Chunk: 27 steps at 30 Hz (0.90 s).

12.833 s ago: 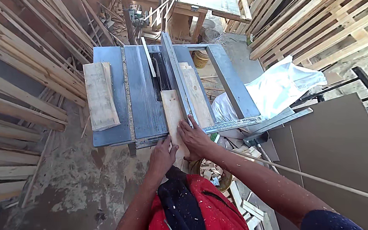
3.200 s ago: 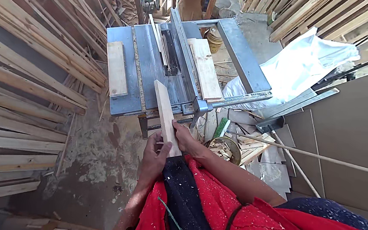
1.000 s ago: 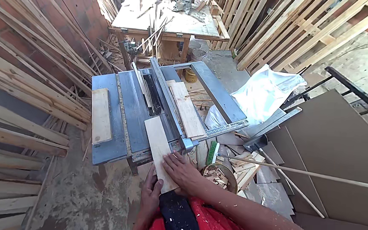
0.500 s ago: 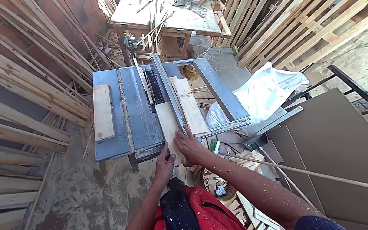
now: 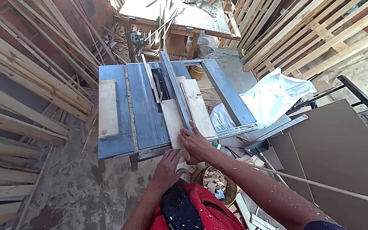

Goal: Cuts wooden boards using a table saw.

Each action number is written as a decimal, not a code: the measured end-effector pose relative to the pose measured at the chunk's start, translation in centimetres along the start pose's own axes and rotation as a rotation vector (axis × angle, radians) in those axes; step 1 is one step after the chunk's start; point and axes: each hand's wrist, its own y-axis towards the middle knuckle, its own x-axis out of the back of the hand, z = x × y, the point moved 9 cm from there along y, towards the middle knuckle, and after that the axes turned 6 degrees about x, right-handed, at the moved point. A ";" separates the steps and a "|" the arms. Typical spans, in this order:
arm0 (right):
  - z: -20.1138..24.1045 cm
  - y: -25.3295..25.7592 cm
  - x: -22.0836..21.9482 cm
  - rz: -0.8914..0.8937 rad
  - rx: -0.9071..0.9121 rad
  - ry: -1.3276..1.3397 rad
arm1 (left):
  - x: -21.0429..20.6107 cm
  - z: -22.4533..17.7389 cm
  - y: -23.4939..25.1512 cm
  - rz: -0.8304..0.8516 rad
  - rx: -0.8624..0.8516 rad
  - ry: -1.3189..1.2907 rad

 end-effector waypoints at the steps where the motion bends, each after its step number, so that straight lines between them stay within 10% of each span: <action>1: -0.2 0.1 0.1 -0.008 0.005 -0.008 | -0.1 0.1 0.2 0.009 -0.008 0.002; 27: -9.6 10.9 2.5 0.047 0.015 -0.079 | 10.2 6.3 9.3 -0.138 0.359 -0.006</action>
